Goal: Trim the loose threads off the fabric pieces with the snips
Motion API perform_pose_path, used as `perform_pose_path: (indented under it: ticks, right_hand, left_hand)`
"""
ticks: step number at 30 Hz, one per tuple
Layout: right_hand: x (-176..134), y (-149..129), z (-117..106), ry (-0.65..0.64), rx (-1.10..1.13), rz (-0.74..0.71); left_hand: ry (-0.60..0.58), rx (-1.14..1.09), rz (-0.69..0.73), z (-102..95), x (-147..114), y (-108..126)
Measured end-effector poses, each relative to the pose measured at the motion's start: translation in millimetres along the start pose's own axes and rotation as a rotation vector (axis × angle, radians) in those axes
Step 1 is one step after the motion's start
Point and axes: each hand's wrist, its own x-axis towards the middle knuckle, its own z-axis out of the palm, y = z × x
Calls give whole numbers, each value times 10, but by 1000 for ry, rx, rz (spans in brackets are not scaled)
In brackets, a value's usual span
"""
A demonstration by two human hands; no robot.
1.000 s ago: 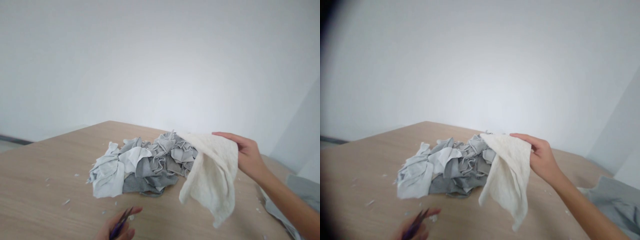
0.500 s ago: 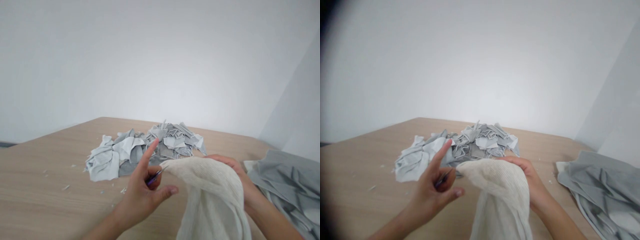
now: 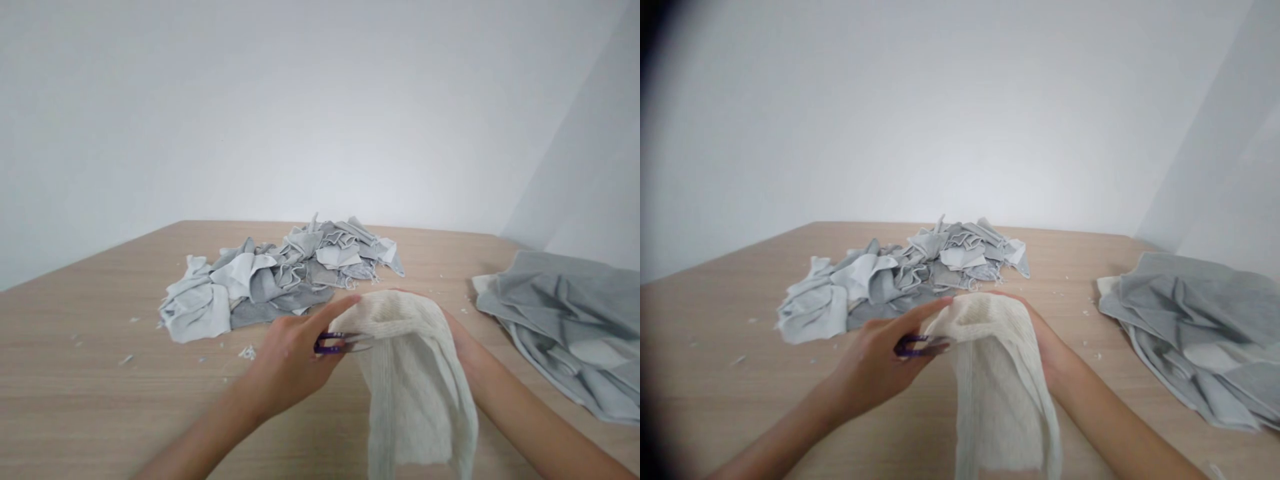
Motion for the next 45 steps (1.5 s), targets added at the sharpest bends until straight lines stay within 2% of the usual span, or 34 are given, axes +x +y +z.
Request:
perform_pose_path:
  ticks: [4, 9, 13, 16, 18, 21, 24, 26, 28, 32, 36, 41, 45]
  right_hand:
    - [85, 68, -117, -1, -67, 6]
    - [292, 217, -354, 59, -250, -105]
    - [356, 303, -463, 73, -357, -182]
    - [261, 354, -446, 183, -395, -303]
    - [156, 411, -393, 259, -453, -435]
    - [24, 550, -297, 297, -744, -595]
    - [5, 706, -284, 321, -1086, -619]
    - [31, 773, -367, 331, -1165, -621]
    - [38, 797, -519, 339, -1151, -614]
    - [-96, 734, -926, 404, -1116, -578]
    - [-346, 537, -1251, 582, -1199, -601]
    - [-646, 146, -1324, 556, -1242, -568]
    - [-777, -99, -1354, 723, -1047, -578]
  left_hand:
    - [57, 5, 54, -43, 49, -87]
    - [146, 65, 77, -193, 100, -30]
    - [98, 192, 114, -251, 150, 72]
    - [54, 340, 146, -265, 183, 123]
    - [72, 417, 189, -272, 206, 150]
    - [117, 483, 249, -296, 249, 201]
    - [160, 544, 285, -352, 284, 253]
    - [179, 602, 292, -418, 284, 263]
    - [190, 673, 284, -509, 255, 234]
    - [157, 867, 218, -744, 130, 84]
    - [60, 1009, 79, -970, 26, -65]
    - [-92, 972, -177, -1157, 53, -112]
    - [-103, 928, -257, -1239, 92, -81]
